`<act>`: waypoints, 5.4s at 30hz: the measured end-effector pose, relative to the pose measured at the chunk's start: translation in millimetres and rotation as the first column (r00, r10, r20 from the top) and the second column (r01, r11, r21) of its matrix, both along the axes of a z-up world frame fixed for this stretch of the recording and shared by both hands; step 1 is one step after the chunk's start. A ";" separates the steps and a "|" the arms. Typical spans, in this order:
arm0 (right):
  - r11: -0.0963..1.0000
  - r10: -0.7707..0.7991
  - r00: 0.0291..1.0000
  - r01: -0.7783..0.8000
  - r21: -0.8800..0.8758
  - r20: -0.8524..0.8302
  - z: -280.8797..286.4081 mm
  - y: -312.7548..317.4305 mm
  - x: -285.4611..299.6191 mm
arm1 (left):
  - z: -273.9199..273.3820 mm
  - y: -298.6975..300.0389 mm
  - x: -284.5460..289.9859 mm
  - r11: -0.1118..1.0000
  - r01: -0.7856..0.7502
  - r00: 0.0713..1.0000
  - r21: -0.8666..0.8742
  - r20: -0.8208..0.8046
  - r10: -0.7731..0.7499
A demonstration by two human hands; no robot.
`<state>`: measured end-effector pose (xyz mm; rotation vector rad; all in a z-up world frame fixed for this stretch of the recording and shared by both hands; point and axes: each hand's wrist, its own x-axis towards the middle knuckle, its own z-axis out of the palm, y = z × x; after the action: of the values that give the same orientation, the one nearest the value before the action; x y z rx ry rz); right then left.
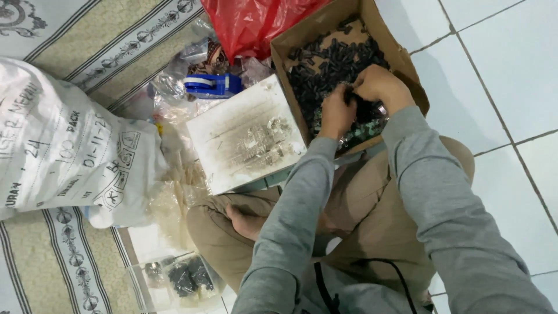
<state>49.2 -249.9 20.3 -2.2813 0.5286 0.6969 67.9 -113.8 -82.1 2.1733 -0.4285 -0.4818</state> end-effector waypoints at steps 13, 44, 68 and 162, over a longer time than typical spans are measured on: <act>0.839 -0.253 0.963 0.170 0.516 0.094 2.8 11.6 4.9 | 22.5 45.9 3.5 0.816 -0.465 0.840 -0.343 -0.461 0.285; 0.748 0.461 0.768 -0.068 -0.660 0.444 -150.6 49.0 32.3 | 18.7 87.8 6.8 0.988 -0.045 0.685 0.147 0.724 -0.077; 0.966 0.082 0.875 0.048 -0.255 0.476 -102.1 65.0 31.5 | 21.6 83.9 4.3 0.951 -0.113 0.651 0.288 0.744 -0.148; 0.769 -0.439 0.673 -0.061 0.636 0.595 -15.3 265.3 -21.5 | 81.0 285.2 -19.2 0.695 -0.439 0.898 -0.570 -0.256 0.358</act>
<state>27.7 15.4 5.0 -1.6210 0.1162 -0.1886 48.7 171.4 -1.1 1.5122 -0.0115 -0.1845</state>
